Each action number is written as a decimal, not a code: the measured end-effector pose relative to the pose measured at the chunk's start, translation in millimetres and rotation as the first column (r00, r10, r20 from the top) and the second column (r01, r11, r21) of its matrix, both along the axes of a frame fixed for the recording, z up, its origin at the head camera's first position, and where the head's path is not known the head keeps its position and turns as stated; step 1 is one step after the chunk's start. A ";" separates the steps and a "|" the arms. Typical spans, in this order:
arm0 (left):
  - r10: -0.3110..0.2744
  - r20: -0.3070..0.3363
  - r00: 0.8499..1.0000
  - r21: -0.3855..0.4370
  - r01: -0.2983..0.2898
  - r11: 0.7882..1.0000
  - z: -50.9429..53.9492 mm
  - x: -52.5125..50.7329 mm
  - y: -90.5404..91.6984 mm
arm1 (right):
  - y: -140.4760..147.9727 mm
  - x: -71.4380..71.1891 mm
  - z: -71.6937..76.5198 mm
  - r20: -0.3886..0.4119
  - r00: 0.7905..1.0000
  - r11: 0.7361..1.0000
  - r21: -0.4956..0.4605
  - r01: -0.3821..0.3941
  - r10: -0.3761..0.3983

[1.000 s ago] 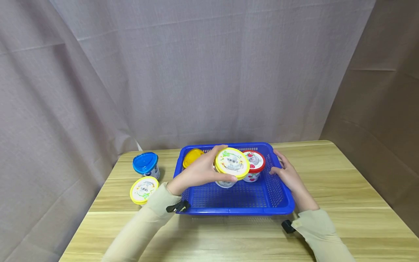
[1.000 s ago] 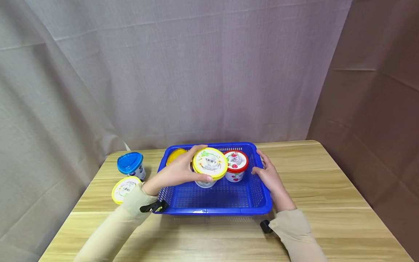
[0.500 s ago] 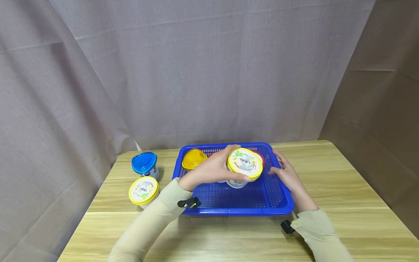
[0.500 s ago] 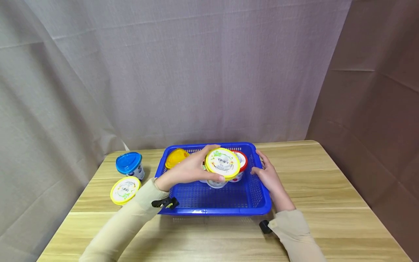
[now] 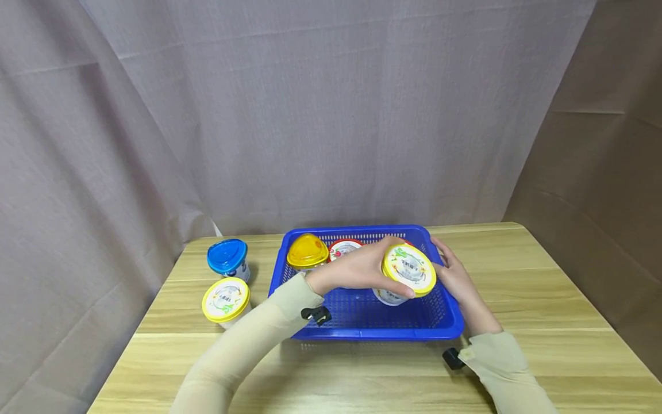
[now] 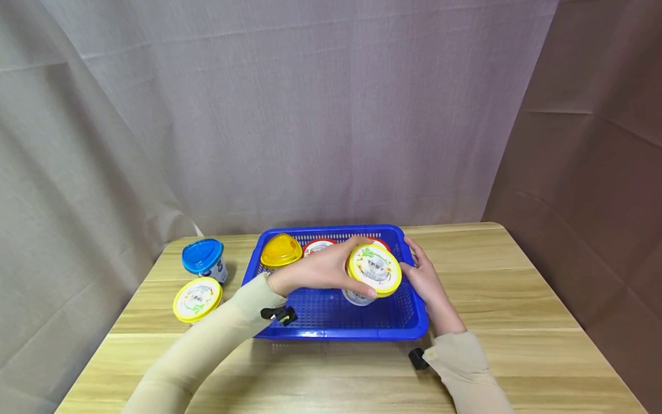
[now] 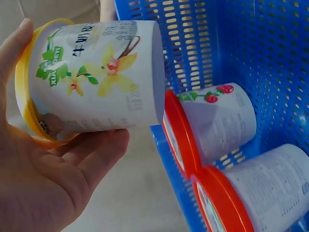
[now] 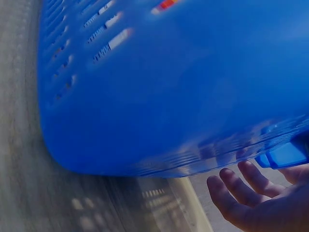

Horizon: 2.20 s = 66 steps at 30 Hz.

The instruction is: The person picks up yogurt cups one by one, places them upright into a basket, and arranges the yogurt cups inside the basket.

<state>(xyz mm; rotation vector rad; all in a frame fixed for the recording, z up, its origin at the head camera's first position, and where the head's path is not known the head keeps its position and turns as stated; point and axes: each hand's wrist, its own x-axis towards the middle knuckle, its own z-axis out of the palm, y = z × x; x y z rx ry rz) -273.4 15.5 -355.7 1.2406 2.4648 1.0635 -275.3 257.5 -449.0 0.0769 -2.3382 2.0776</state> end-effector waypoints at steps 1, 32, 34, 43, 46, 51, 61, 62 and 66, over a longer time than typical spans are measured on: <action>-0.010 -0.006 1.000 -0.010 0.010 1.000 -0.7 -0.4 2.5 | 0.2 0.2 0.0 -0.006 1.000 1.000 0.003 0.002 -0.002; -0.125 0.089 0.988 -0.110 0.134 0.985 -23.9 -3.7 32.0 | 2.9 2.1 2.6 -0.043 0.998 0.981 0.186 0.050 -0.043; -0.121 0.088 0.989 -0.121 0.131 0.984 -24.2 -4.4 32.0 | 2.9 1.9 3.2 -0.040 0.998 0.980 0.190 0.052 -0.045; -0.123 0.060 0.991 -0.150 0.131 0.980 -26.5 -8.4 28.4 | 0.5 0.5 1.9 -0.030 0.998 0.984 0.170 0.054 -0.050; -0.108 0.051 0.993 -0.139 0.114 0.984 -28.9 -11.1 25.9 | 0.2 -0.4 1.0 -0.031 0.998 0.983 0.172 0.057 -0.052; -0.097 0.031 0.995 -0.151 0.100 0.983 -32.4 -12.7 22.7 | -0.3 -1.2 0.4 -0.023 0.998 0.986 0.158 0.060 -0.058; -0.107 0.005 0.994 -0.231 0.105 0.967 -35.4 -11.2 22.8 | -1.0 -1.4 -0.9 -0.027 0.997 0.982 0.175 0.073 -0.070; -0.101 0.001 0.995 -0.247 0.099 0.964 -35.3 -10.7 22.6 | -1.0 -1.2 -0.7 -0.029 0.997 0.981 0.179 0.074 -0.070; -0.087 -0.019 0.996 -0.306 0.078 0.949 -36.3 -9.2 21.4 | -0.3 -1.1 -0.6 -0.032 0.998 0.981 0.183 0.068 -0.063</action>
